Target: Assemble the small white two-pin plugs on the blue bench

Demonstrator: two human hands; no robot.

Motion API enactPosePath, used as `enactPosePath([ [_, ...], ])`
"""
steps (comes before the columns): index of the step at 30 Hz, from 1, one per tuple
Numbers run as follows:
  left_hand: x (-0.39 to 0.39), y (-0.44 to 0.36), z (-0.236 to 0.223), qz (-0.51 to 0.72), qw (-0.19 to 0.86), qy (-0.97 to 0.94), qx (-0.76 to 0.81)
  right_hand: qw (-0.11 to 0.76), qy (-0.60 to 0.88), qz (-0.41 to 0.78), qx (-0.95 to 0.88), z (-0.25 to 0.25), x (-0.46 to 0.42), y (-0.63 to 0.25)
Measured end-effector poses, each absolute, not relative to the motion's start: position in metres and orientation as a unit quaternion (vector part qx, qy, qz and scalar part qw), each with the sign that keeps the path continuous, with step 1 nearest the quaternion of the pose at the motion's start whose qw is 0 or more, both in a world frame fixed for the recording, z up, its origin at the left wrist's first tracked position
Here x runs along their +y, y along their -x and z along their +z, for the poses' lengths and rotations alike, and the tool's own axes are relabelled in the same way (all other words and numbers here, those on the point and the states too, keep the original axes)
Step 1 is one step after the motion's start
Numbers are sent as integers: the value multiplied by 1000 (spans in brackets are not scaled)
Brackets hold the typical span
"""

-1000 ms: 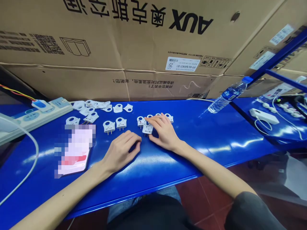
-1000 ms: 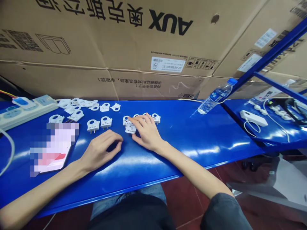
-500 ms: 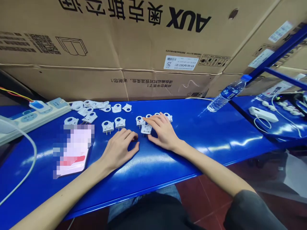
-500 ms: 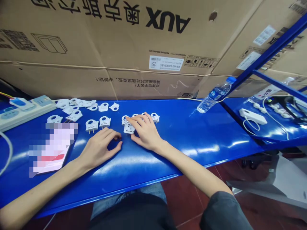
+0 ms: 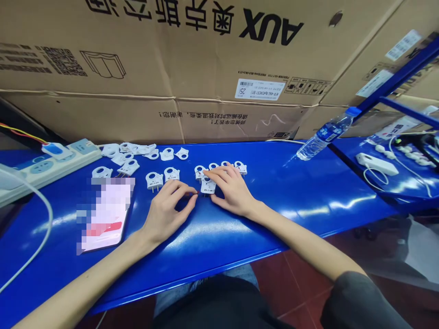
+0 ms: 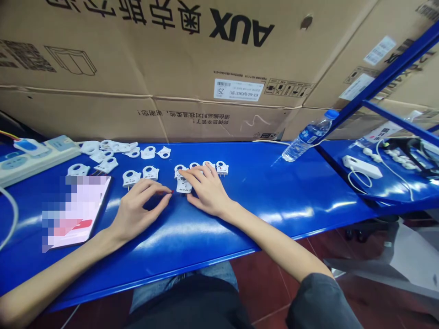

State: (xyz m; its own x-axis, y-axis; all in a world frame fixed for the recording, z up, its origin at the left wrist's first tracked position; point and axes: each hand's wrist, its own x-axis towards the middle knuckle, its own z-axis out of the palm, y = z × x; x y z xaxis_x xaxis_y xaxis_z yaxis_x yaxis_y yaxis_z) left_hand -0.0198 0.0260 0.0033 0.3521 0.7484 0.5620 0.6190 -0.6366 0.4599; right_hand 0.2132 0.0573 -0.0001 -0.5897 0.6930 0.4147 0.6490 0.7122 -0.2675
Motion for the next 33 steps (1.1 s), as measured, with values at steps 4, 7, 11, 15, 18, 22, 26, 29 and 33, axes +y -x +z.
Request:
enactPosePath([
  [4, 26, 19, 5, 407, 93, -804, 424, 249, 358, 41, -899, -2, 56, -210],
  [7, 27, 19, 5, 414, 95, -795, 433, 245, 352, 39, -903, -1, 53, -208],
  [11, 26, 18, 4, 422, 87, -791, 434, 238, 344, 36, -907, 3, 51, -207],
  [15, 26, 18, 3, 429, 77, -795, 422, 238, 333, 27, -912, 4, 49, -205],
  [18, 26, 17, 3, 431, 77, -792, 425, 235, 324, 21, -916, 4, 48, -204],
  [22, 26, 16, 4, 434, 76, -790, 426, 236, 317, 19, -918, 2, 48, -204],
  [26, 26, 16, 5, 435, 78, -794, 419, 242, 315, 26, -917, 1, 47, -204],
  [29, 26, 16, 4, 431, 76, -798, 415, 249, 317, 32, -915, 2, 47, -204],
  [33, 26, 17, 2, 417, 69, -805, 416, 266, 325, 35, -907, 3, 48, -205],
])
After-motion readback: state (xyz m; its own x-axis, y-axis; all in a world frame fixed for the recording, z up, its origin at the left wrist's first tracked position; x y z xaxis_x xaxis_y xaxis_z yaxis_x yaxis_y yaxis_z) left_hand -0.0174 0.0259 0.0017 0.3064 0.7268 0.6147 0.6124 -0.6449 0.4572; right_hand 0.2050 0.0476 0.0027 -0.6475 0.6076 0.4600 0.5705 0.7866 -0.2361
